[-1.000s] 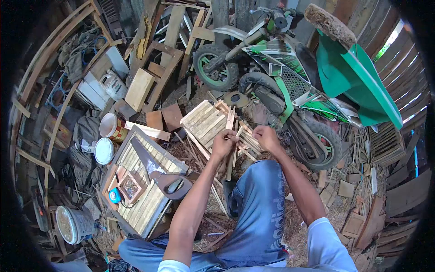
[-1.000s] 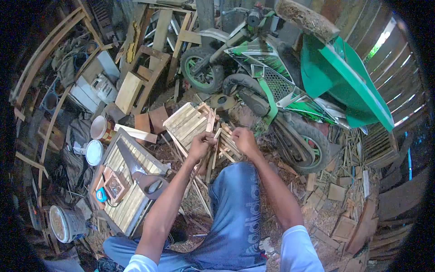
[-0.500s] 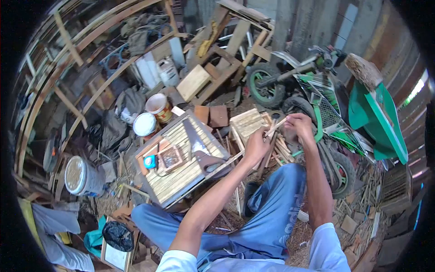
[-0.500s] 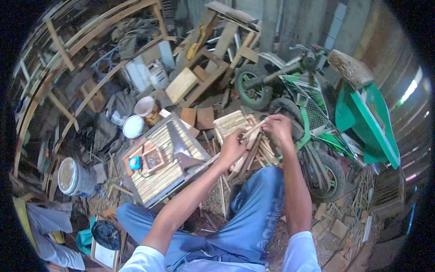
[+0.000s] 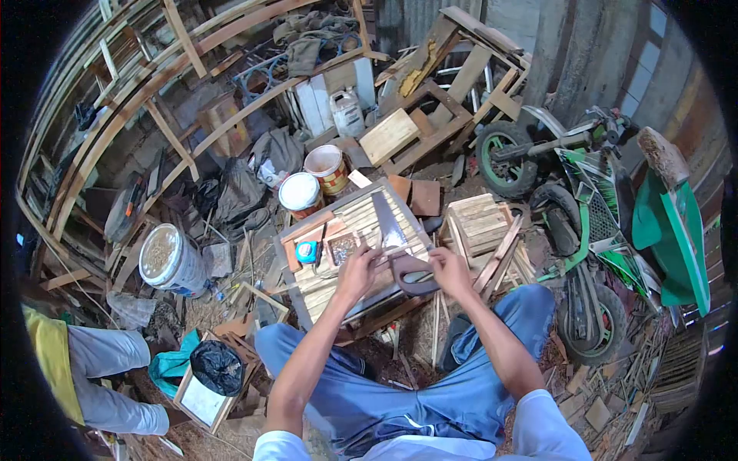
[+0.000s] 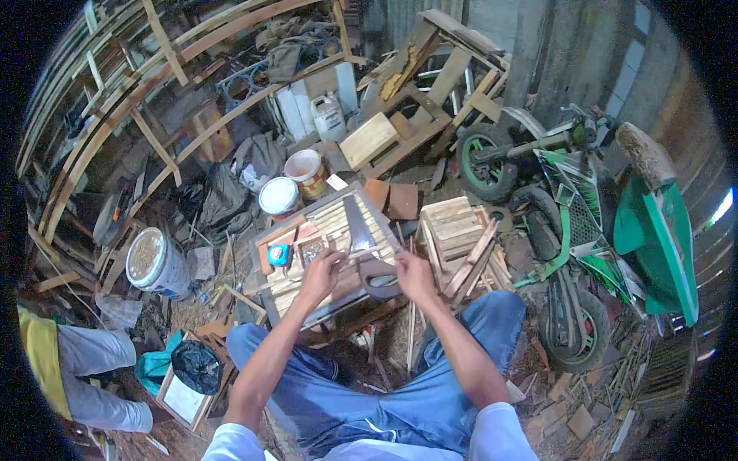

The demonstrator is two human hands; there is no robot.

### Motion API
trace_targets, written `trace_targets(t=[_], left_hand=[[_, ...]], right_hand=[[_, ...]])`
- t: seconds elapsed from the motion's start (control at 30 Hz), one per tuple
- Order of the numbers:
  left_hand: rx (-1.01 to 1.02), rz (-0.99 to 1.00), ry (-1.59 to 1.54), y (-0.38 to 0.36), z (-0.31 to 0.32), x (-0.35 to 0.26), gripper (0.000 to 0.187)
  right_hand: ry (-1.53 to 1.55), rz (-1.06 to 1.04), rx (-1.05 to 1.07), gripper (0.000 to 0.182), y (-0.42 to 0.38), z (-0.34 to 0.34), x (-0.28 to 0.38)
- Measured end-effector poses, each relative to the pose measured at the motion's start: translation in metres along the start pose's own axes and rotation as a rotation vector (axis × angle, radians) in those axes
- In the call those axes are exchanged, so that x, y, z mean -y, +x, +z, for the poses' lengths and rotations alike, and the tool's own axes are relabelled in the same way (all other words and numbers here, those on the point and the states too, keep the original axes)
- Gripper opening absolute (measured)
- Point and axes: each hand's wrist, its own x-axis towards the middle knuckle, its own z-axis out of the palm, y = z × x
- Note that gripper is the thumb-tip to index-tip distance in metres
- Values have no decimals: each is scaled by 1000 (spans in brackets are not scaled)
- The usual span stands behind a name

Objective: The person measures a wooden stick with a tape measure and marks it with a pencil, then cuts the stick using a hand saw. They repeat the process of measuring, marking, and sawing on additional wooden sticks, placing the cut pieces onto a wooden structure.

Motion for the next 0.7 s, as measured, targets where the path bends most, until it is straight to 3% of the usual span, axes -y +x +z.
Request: trace_targets(t=[0.1, 0.2, 0.33, 0.53, 0.63, 0.7], left_hand=[[-121, -10, -53, -18, 3, 32, 19], [-126, -69, -50, -28, 5, 38, 22], [-146, -78, -44, -31, 9, 40, 20], [-173, -150, -130, -19, 19, 37, 21], [-198, -154, -126, -17, 21, 33, 21], [-215, -152, -96, -15, 21, 30, 20]], right_hand=[[-305, -183, 175, 27, -17, 21, 25], [-663, -436, 84, 33, -32, 33, 43], [-691, -375, 210, 36, -30, 43, 36], [-658, -415, 154, 27, -27, 28, 31], [-567, -394, 226, 26, -26, 27, 26], [-352, -290, 153, 25, -24, 23, 28]])
